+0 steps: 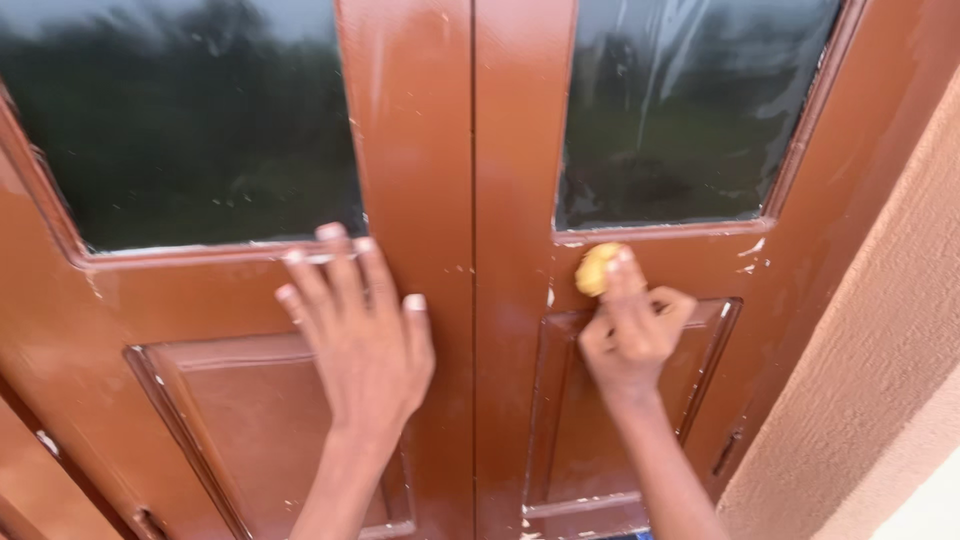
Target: The person scrubs the surface of a brown double door with glass panels using a yellow sponge. They repeatedly wipe the door panels and frames, occasionally dipping the sponge into a pink bucket of water to re-wet it.
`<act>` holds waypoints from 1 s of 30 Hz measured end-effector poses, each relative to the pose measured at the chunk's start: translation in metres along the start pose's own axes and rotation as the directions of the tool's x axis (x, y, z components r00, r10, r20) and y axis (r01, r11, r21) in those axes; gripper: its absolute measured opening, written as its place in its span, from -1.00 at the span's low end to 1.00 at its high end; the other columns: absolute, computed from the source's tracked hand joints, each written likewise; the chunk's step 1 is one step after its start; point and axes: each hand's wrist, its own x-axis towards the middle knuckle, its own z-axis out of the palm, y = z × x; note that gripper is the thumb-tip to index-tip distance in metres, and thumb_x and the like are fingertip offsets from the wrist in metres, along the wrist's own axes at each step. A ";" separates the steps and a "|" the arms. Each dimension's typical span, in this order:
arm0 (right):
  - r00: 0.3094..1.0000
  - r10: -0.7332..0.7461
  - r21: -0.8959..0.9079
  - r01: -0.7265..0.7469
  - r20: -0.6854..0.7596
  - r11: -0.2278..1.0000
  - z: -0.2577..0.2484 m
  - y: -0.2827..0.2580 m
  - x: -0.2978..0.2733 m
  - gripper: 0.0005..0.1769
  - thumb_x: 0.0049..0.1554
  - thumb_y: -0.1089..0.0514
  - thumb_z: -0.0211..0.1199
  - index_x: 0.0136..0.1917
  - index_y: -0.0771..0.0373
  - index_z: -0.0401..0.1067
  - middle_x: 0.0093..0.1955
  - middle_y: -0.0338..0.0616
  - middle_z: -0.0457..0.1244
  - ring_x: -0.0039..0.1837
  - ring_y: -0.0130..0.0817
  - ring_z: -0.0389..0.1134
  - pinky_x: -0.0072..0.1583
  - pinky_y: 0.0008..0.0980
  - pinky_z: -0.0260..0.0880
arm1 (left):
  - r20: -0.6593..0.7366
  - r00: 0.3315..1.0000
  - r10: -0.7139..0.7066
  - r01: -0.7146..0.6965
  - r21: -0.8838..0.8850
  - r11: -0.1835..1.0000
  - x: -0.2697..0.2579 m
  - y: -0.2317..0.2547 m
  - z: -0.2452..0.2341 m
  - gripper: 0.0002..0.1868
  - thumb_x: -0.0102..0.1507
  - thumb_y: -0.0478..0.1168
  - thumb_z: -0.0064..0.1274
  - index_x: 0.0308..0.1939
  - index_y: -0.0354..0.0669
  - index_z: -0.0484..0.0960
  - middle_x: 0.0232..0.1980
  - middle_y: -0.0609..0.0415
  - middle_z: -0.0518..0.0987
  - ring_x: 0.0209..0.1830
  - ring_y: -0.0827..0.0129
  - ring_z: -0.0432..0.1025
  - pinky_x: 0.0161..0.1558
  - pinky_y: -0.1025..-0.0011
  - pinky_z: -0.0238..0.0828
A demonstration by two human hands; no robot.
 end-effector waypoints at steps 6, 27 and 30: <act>0.982 0.180 -0.112 -0.187 -0.064 0.976 -0.018 0.082 -0.023 -0.49 0.14 0.56 0.21 0.36 0.42 0.48 0.42 0.02 0.34 0.04 -0.08 0.18 0.08 -0.30 0.25 | -0.133 0.990 0.055 -0.076 -0.159 0.984 0.007 0.078 0.030 -0.25 0.41 -0.09 -0.13 0.53 -0.61 0.11 0.64 -0.53 -0.12 0.67 -0.40 -0.22 0.56 -0.32 -0.29; 0.996 0.046 -0.051 -0.042 0.071 0.998 -0.038 0.209 -0.070 -0.52 0.13 0.53 0.20 0.32 0.38 0.50 0.39 -0.07 0.35 0.14 -0.24 0.15 0.16 -0.29 0.19 | -0.112 0.972 0.207 -0.226 -0.189 0.956 0.001 0.249 0.097 -0.28 0.27 -0.14 -0.09 0.50 -0.34 0.25 0.62 -0.33 0.01 0.65 -0.15 -0.12 0.50 -0.36 -0.40; 0.998 0.043 -0.003 -0.043 0.042 0.999 -0.025 0.219 -0.002 -0.42 0.22 0.52 0.13 0.51 0.42 0.31 0.55 -0.01 0.21 0.49 -0.02 0.04 0.43 -0.20 0.17 | -0.104 0.978 0.179 -0.199 -0.235 0.951 0.005 0.260 0.101 -0.27 0.25 -0.15 -0.08 0.50 -0.34 0.25 0.62 -0.36 0.00 0.65 -0.18 -0.12 0.51 -0.32 -0.40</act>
